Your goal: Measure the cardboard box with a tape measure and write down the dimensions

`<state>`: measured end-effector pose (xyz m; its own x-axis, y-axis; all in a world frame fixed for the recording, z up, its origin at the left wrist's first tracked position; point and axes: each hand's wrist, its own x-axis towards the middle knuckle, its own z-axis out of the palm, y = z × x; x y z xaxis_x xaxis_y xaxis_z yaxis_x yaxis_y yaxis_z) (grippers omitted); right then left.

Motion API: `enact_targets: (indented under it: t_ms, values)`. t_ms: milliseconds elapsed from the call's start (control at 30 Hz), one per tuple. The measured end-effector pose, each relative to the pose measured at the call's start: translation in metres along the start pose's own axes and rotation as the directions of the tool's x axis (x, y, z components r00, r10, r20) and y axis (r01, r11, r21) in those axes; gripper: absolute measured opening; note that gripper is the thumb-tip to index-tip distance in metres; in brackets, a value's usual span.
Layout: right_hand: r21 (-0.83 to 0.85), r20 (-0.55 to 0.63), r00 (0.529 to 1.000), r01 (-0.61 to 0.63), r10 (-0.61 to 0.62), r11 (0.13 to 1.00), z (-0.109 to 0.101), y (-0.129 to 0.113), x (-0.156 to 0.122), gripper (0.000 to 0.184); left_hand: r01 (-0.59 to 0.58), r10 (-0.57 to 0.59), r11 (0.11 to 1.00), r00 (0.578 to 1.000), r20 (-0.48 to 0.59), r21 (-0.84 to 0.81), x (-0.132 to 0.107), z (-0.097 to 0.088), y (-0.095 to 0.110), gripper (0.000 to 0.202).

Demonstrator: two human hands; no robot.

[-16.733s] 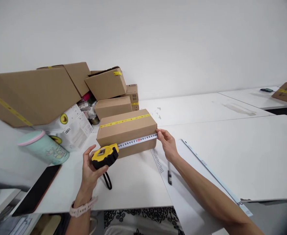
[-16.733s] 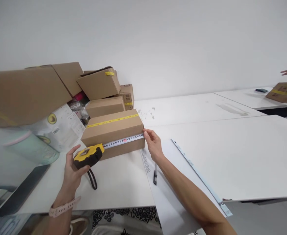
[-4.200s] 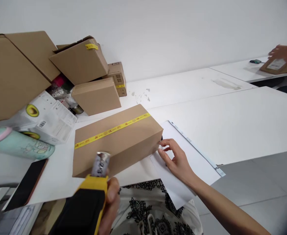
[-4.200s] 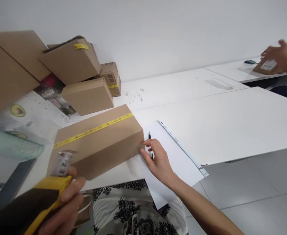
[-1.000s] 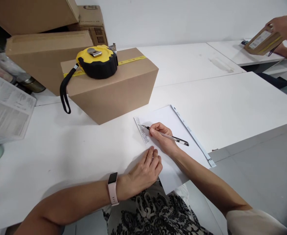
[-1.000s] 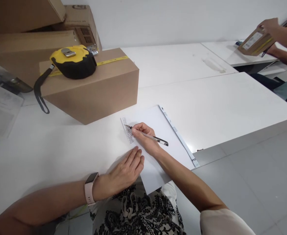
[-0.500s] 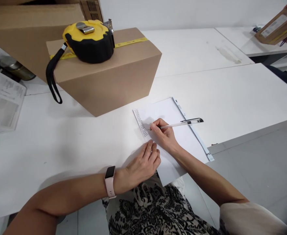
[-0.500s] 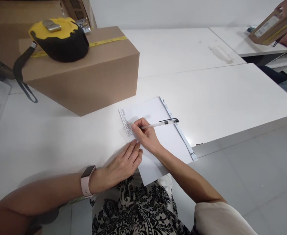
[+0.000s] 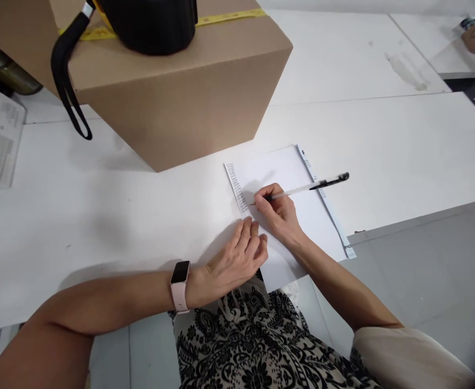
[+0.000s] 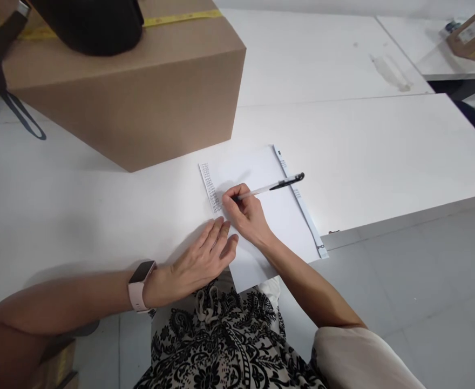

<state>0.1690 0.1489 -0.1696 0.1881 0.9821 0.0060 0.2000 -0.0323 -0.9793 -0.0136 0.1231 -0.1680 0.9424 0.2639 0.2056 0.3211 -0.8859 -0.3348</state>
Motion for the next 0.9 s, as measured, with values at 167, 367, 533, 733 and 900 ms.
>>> enact_targets:
  t_ms: [167, 367, 533, 733, 900]
  values:
    - [0.137, -0.047, 0.999, 0.003, 0.003, 0.991, 0.007, 0.01, 0.004, 0.027, 0.011, -0.013, 1.0, 0.998, 0.062, 0.027, 0.001, -0.009, -0.001, 0.039]
    - [0.126, -0.09, 0.996, 0.006, 0.005, 0.992, 0.009, 0.012, 0.005, 0.027, 0.042, -0.042, 0.999, 0.999, 0.02, 0.005, 0.002, -0.006, 0.0, 0.035]
    - [0.026, -0.063, 0.995, 0.083, -0.081, 0.996, 0.007, 0.007, 0.004, 0.019, 0.085, -0.086, 0.996, 0.996, -0.016, -0.023, 0.0, 0.004, 0.008, 0.038]
    - [0.052, -0.008, 0.999, 0.032, -0.032, 0.998, 0.008, 0.009, 0.0, 0.021, 0.073, -0.073, 0.997, 0.997, -0.01, -0.012, -0.002, 0.004, 0.008, 0.04]
    - [-0.042, 0.021, 0.999, 0.026, -0.025, 0.999, 0.006, 0.003, -0.006, 0.022, 0.062, -0.062, 0.998, 0.997, -0.037, -0.004, -0.001, 0.004, 0.008, 0.04]
